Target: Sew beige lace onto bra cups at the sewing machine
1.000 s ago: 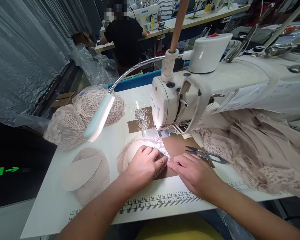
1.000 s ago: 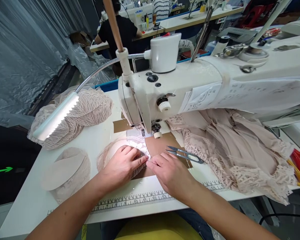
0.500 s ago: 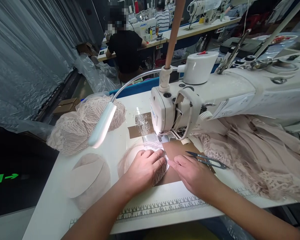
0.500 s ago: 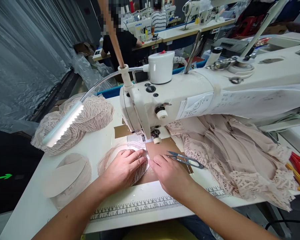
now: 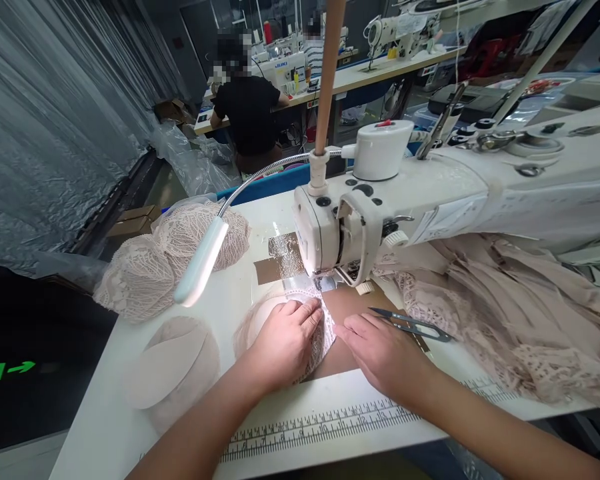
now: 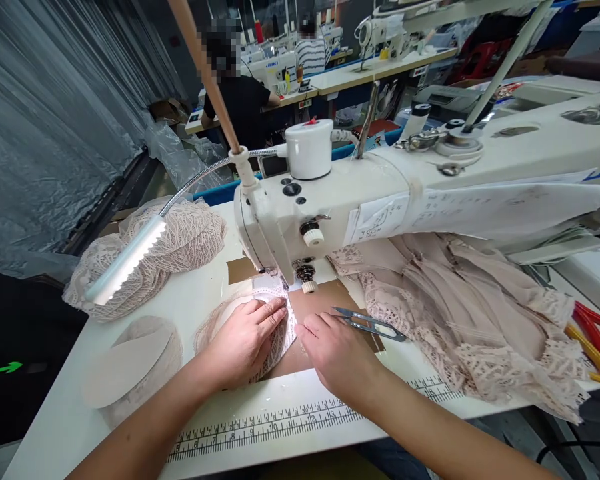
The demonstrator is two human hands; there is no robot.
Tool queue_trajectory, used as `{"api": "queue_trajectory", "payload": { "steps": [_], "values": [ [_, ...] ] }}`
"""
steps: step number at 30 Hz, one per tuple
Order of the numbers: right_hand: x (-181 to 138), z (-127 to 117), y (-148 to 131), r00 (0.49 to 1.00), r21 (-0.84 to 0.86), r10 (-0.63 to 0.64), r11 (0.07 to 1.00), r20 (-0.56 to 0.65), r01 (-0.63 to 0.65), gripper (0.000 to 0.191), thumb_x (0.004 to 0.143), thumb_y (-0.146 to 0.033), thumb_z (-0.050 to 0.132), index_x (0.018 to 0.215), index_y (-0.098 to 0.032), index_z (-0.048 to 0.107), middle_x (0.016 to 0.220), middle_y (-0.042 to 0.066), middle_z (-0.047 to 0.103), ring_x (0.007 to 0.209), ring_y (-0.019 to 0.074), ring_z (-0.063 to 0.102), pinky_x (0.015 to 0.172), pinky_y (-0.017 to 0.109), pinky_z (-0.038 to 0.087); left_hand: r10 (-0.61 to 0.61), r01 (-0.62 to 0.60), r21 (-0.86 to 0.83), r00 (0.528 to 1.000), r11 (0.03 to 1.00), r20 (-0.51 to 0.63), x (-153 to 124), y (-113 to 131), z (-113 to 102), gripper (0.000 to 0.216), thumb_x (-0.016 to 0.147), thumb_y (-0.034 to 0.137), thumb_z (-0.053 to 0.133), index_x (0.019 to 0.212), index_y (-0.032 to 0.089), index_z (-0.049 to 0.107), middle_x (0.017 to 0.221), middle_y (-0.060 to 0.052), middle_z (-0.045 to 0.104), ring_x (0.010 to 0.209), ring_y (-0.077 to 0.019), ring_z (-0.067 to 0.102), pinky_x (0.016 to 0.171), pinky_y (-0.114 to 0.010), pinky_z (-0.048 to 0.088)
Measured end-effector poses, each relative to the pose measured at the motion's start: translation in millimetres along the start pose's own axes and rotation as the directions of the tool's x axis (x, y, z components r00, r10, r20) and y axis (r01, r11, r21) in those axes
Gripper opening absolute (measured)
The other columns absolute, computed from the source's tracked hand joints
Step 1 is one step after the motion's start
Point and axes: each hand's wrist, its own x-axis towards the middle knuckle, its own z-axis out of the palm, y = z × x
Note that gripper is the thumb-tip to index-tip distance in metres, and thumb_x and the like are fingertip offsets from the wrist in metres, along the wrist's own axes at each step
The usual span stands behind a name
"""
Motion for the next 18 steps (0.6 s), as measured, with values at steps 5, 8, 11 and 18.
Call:
{"api": "queue_trajectory", "payload": {
  "steps": [5,8,11,18],
  "values": [
    [9.9,-5.2,3.8,0.994,0.015,0.038,0.999,0.103,-0.040,0.028,0.079,-0.001,0.042,0.093,-0.013,0.062,0.078,0.006,0.054,0.072,0.0187,0.045,0.063,0.029,0.033,0.034,-0.035,0.024,0.999,0.999,0.010,5.7,-12.9,0.5,0.056,0.073,0.012,0.049,0.129,0.009,0.050,0.138,-0.012,0.047,0.091,-0.0253,0.051,0.076,-0.040,0.048],
    [20.4,-9.6,5.8,0.982,0.016,0.078,0.997,0.170,-0.081,0.021,0.077,-0.001,0.045,0.080,-0.015,0.060,0.077,0.005,0.055,0.071,0.0180,0.046,0.062,0.029,0.032,0.052,-0.053,0.040,0.999,0.998,0.013,10.5,-21.8,1.2,0.055,0.075,0.013,0.048,0.130,0.009,0.049,0.139,-0.011,0.047,0.097,-0.0264,0.051,0.079,-0.040,0.047],
    [32.3,-12.9,6.9,0.974,0.007,0.092,0.995,0.206,-0.095,0.021,0.077,0.000,0.045,0.077,-0.016,0.060,0.076,0.005,0.057,0.070,0.0175,0.048,0.062,0.030,0.032,0.069,-0.070,0.045,0.997,0.997,0.015,15.4,-29.1,0.6,0.054,0.077,0.013,0.048,0.130,0.009,0.049,0.138,-0.011,0.048,0.101,-0.0268,0.050,0.080,-0.040,0.046],
    [46.6,-10.8,8.9,0.958,-0.068,0.124,0.992,0.259,-0.110,0.022,0.076,0.000,0.047,0.085,-0.015,0.061,0.082,0.005,0.061,0.066,0.0159,0.052,0.058,0.029,0.032,0.093,-0.094,0.071,0.995,0.993,0.018,25.8,-44.5,-3.9,0.050,0.079,0.012,0.046,0.129,0.011,0.049,0.135,-0.012,0.050,0.102,-0.0260,0.052,0.082,-0.041,0.046]
  ]
}}
